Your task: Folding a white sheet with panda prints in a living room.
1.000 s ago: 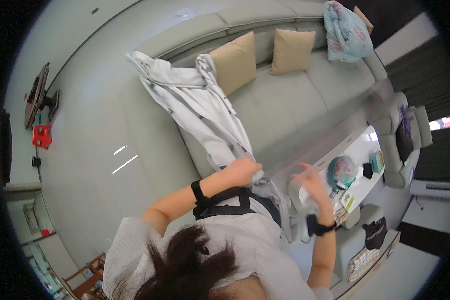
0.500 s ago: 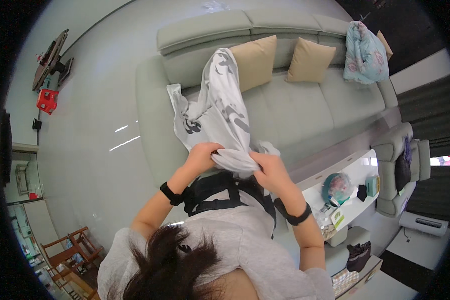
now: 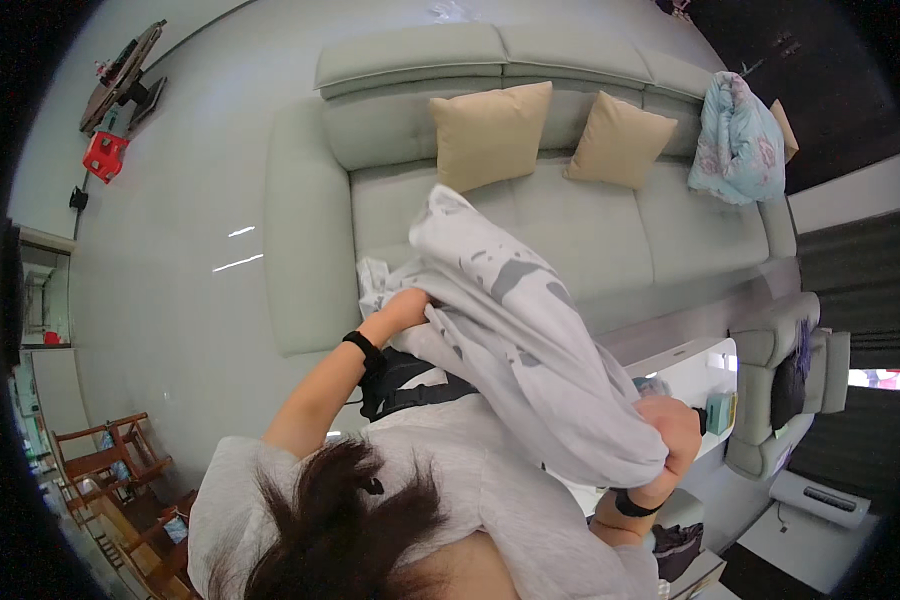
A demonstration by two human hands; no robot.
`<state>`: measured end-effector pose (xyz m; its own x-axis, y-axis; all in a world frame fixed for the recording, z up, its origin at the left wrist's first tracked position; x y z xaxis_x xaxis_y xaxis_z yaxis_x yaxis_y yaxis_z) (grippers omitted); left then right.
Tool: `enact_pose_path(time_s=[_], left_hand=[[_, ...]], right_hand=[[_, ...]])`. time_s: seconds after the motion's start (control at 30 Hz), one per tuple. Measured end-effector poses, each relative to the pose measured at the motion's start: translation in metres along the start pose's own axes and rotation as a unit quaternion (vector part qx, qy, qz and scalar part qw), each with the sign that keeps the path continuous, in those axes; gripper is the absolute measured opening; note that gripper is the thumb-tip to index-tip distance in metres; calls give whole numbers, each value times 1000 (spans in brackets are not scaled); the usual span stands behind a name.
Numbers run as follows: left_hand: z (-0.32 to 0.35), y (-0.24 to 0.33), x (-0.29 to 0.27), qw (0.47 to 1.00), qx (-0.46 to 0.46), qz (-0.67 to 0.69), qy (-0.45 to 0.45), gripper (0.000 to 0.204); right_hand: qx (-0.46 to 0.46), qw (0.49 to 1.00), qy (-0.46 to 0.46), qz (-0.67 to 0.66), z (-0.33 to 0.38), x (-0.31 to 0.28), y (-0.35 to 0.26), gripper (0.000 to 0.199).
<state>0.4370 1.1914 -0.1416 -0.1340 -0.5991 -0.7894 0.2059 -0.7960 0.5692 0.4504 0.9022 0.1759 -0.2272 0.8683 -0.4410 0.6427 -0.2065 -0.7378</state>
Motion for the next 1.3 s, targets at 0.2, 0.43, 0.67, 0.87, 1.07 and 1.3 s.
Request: enact_pose_path(time_s=[0.2,0.43,0.67,0.87,1.07,1.3], left_hand=[[-29,8,66,987,64,125,-74,31],[-25,13,-13,963,-53,259,-59,25],[-3,-16,-96,940,-152,304,28,26],[15,19,-115,917,-202,334,84,27],[67,36,-26,928,-182,313,-90,41],[123,78,2,881,-225,332,-251,46]], right_hand=[[24,991,129,24,-8,-48,38,24],[156,984,86,-28,-29,-157,170,37],[126,983,-102,86,-98,-143,219,31],[82,991,-109,-3,-160,-119,216,25],[-84,982,-110,127,-178,-125,208,25],[34,926,-306,220,-145,-92,292,27]])
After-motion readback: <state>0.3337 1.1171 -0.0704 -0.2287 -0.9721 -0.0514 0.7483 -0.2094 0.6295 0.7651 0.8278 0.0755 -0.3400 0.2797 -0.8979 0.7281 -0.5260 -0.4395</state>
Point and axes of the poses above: each hand's wrist, its own z-axis away from the middle knuckle, its own x-axis out of the palm, y = z × x, the point moved 2 cm from there along -z, towards the middle knuckle, and after that the axes turned 5 degrees about -x, right-handed, at the moved point
